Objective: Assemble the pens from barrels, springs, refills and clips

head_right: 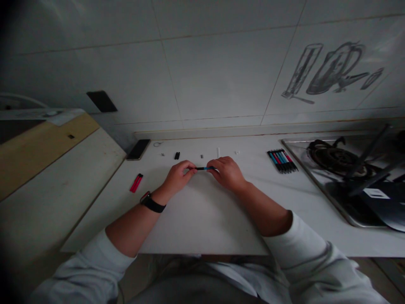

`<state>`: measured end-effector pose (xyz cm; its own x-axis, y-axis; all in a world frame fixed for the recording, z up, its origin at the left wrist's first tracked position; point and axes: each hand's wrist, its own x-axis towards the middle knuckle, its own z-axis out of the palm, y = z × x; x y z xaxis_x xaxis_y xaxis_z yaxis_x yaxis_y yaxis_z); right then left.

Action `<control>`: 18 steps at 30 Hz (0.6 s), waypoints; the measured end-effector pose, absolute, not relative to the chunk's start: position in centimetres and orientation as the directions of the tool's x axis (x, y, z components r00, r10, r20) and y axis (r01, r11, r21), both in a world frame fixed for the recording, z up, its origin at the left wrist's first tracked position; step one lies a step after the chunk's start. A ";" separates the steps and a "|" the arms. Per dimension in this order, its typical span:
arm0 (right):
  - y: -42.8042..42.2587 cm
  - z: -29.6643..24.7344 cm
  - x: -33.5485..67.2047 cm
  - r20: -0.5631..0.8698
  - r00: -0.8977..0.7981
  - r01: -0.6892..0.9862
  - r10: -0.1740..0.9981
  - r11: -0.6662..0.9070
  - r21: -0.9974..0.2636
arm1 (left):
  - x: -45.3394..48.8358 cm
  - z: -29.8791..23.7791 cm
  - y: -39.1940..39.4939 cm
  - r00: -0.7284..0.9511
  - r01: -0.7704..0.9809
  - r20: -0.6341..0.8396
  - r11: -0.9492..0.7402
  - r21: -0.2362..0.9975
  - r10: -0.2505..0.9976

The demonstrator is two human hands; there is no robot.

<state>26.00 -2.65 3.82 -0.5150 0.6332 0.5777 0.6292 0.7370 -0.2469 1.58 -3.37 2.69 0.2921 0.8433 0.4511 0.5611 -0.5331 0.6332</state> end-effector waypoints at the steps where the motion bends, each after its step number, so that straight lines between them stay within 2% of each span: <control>1: -2.7 3.8 26.0 0.578 -0.513 0.630 0.635 0.736 -0.249 | 1.6 2.7 -3.4 0.290 0.560 0.452 -0.533 0.634 0.843; 18: -2.5 3.7 25.9 0.543 -0.450 0.613 0.709 0.688 -0.390 | 1.4 3.0 -3.4 0.299 0.591 0.502 -0.571 0.570 0.811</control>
